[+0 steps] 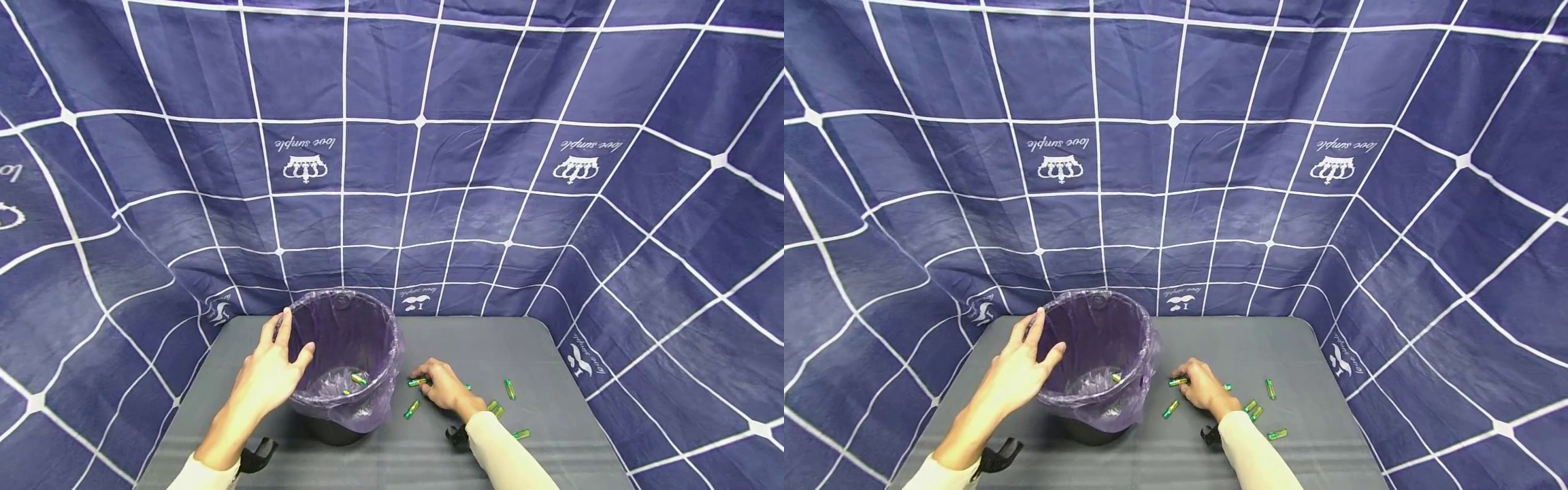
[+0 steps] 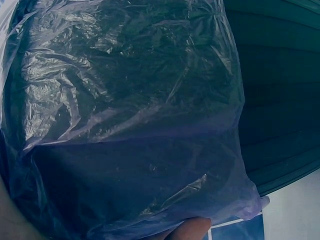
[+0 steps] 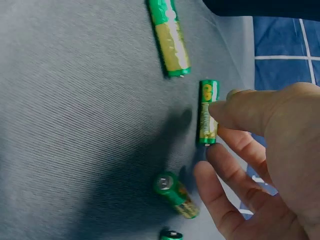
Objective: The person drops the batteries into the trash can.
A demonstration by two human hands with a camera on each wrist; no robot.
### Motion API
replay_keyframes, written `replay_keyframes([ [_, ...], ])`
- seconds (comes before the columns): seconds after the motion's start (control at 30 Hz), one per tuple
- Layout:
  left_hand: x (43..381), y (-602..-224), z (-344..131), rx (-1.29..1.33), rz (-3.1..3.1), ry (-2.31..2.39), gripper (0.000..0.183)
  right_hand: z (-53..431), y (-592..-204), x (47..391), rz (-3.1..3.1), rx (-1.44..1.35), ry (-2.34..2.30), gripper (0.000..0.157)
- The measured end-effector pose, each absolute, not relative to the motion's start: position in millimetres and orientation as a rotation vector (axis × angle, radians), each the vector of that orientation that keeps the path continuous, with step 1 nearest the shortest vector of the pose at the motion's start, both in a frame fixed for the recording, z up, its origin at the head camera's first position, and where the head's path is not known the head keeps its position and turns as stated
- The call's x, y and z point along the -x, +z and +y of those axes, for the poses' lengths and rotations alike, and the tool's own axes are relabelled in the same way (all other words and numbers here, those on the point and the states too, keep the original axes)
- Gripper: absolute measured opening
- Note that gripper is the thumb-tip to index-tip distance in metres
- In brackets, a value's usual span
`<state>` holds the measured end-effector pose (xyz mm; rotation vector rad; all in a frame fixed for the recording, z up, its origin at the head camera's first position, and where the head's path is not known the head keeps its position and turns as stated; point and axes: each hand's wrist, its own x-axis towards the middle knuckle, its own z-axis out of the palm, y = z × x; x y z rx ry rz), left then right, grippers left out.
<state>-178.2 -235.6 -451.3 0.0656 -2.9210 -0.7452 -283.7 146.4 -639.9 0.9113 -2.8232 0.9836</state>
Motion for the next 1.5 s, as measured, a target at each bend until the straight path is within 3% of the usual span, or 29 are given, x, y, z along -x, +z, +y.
replay_keyframes([
  [0.27, 178, -449, -236, -0.058, -2.918, -0.739, 0.092, 162, -704, 309, -2.615, -1.049, 0.931, 0.037],
  [0.63, 175, -452, -234, -0.071, -2.905, -0.746, 0.093, 148, -650, 280, -2.794, -0.915, 0.967, 0.028],
  [0.9, 178, -449, -234, -0.069, -2.915, -0.758, 0.093, 151, -650, 284, -2.712, -0.994, 0.994, 0.026],
  [1.27, 178, -449, -234, -0.092, -2.919, -0.751, 0.092, 152, -625, 291, -2.810, -0.821, 1.042, 0.017],
  [1.5, 176, -449, -233, -0.076, -2.905, -0.752, 0.090, 152, -606, 294, -2.827, -0.763, 1.025, 0.028],
])
